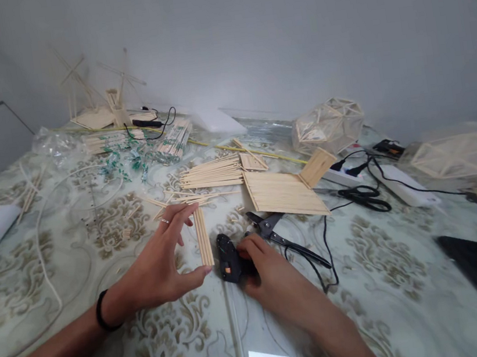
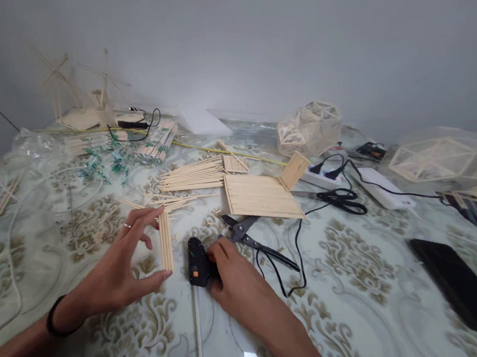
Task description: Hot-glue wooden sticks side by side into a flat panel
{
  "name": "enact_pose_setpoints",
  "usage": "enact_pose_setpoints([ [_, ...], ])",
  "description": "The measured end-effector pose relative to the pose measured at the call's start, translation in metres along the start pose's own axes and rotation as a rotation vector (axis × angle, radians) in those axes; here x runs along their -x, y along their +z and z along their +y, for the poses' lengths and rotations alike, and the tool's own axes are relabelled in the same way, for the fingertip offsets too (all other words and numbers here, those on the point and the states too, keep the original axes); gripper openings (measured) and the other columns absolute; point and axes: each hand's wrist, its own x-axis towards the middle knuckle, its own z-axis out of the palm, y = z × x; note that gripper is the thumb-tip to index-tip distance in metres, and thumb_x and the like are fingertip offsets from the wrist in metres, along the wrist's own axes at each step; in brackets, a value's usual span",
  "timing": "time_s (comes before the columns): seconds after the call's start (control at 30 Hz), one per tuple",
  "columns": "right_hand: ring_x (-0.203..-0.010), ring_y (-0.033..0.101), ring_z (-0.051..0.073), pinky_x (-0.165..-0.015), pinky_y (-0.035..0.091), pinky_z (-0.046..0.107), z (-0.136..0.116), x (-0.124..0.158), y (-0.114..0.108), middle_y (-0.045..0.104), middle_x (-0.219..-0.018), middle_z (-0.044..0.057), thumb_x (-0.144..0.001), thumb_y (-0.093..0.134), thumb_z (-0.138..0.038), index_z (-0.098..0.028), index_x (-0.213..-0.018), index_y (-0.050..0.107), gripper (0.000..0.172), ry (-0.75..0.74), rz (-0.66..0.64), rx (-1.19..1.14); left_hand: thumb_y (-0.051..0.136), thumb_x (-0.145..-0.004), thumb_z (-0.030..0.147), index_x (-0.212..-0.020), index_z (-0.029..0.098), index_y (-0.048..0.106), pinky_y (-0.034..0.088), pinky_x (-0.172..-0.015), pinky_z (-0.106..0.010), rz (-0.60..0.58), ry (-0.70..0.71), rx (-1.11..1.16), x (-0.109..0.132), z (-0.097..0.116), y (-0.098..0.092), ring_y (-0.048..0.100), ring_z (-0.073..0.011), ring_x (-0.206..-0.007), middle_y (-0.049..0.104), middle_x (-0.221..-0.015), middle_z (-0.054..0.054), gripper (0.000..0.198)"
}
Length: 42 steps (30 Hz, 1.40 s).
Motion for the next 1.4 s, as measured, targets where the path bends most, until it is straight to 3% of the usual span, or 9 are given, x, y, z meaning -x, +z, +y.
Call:
enact_pose_setpoints([
  [0.1, -0.089, 0.071, 0.028, -0.082, 0.058, 0.041, -0.006, 0.001, -0.011, 0.071, -0.1, 0.007, -0.072, 0.065, -0.003, -0.022, -0.096, 0.065, 0.031, -0.008, 0.128, -0.055, 0.084, -0.089, 0.026, -0.165, 0.041, 0.029, 0.064, -0.085, -0.038, 0.031, -0.005, 0.051, -0.002, 0.001, -0.002, 0.058, -0.0274, -0.125, 0.043, -0.156, -0.012, 0.095],
  [0.2, -0.068, 0.063, 0.022, -0.065, 0.05, 0.034, -0.011, 0.008, -0.024, 0.068, -0.076, 0.001, -0.091, 0.071, -0.023, -0.024, -0.086, 0.065, 0.008, 0.017, 0.195, -0.293, 0.09, -0.086, 0.034, -0.158, 0.038, 0.036, 0.063, -0.086, -0.038, 0.029, -0.012, 0.098, -0.002, 0.002, -0.002, 0.056, -0.0289, -0.129, 0.047, -0.15, -0.011, 0.089],
  [0.27, -0.065, 0.06, 0.02, -0.061, 0.047, 0.033, -0.013, 0.014, -0.029, 0.068, -0.074, 0.001, -0.101, 0.071, -0.042, -0.025, -0.089, 0.068, 0.021, 0.016, 0.167, -0.485, 0.093, -0.083, 0.04, -0.151, 0.035, 0.039, 0.062, -0.088, -0.039, 0.015, -0.008, 0.123, -0.001, 0.001, -0.001, 0.053, -0.0304, -0.13, 0.048, -0.145, -0.01, 0.087],
  [0.4, -0.065, 0.054, 0.018, -0.058, 0.042, 0.033, -0.012, 0.024, -0.028, 0.072, -0.084, 0.004, -0.098, 0.076, -0.064, -0.025, -0.096, 0.072, 0.039, -0.067, 0.014, -0.798, 0.095, -0.08, 0.049, -0.148, 0.033, 0.039, 0.06, -0.092, -0.043, -0.001, 0.03, 0.138, 0.002, 0.001, -0.001, 0.052, -0.032, -0.129, 0.047, -0.143, -0.01, 0.09],
  [0.6, -0.071, 0.054, 0.02, -0.065, 0.042, 0.035, -0.015, 0.017, -0.029, 0.062, -0.08, 0.002, -0.091, 0.082, -0.067, -0.025, -0.087, 0.072, 0.043, -0.108, -0.027, -0.822, 0.093, -0.085, 0.048, -0.158, 0.036, 0.037, 0.059, -0.099, -0.046, -0.023, 0.092, 0.158, 0.0, 0.005, -0.005, 0.049, -0.0348, -0.138, 0.048, -0.152, -0.013, 0.093],
  [0.83, -0.064, 0.046, 0.018, -0.059, 0.034, 0.033, -0.026, 0.015, -0.033, 0.057, -0.075, 0.0, -0.087, 0.083, -0.068, -0.025, -0.078, 0.065, 0.047, -0.162, -0.15, -0.864, 0.094, -0.084, 0.055, -0.162, 0.041, 0.043, 0.062, -0.1, -0.047, -0.001, 0.115, 0.287, 0.0, 0.005, -0.009, 0.046, -0.0379, -0.147, 0.049, -0.157, -0.013, 0.094],
  [1.1, -0.062, 0.039, 0.018, -0.059, 0.03, 0.034, -0.031, 0.016, -0.032, 0.048, -0.069, -0.002, -0.083, 0.081, -0.075, -0.025, -0.077, 0.065, 0.052, -0.084, -0.246, -0.843, 0.097, -0.08, 0.05, -0.161, 0.04, 0.048, 0.064, -0.102, -0.051, 0.007, 0.097, 0.34, 0.003, 0.005, -0.004, 0.045, -0.0407, -0.151, 0.052, -0.16, -0.014, 0.096],
  [1.27, -0.066, 0.042, 0.02, -0.063, 0.03, 0.035, -0.024, 0.018, -0.029, 0.049, -0.072, 0.0, -0.085, 0.078, -0.074, -0.026, -0.082, 0.069, 0.049, -0.106, -0.285, -0.822, 0.097, -0.081, 0.05, -0.161, 0.043, 0.048, 0.065, -0.098, -0.047, 0.001, 0.111, 0.36, 0.002, 0.005, -0.004, 0.047, -0.0383, -0.149, 0.052, -0.161, -0.012, 0.094],
  [1.4, -0.069, 0.05, 0.023, -0.063, 0.04, 0.037, -0.02, 0.022, -0.026, 0.057, -0.074, 0.002, -0.084, 0.081, -0.07, -0.026, -0.082, 0.074, 0.045, -0.088, -0.223, -0.804, 0.098, -0.08, 0.048, -0.162, 0.043, 0.048, 0.066, -0.097, -0.046, 0.0, 0.119, 0.368, 0.002, 0.005, -0.004, 0.049, -0.038, -0.147, 0.053, -0.159, -0.013, 0.096],
])
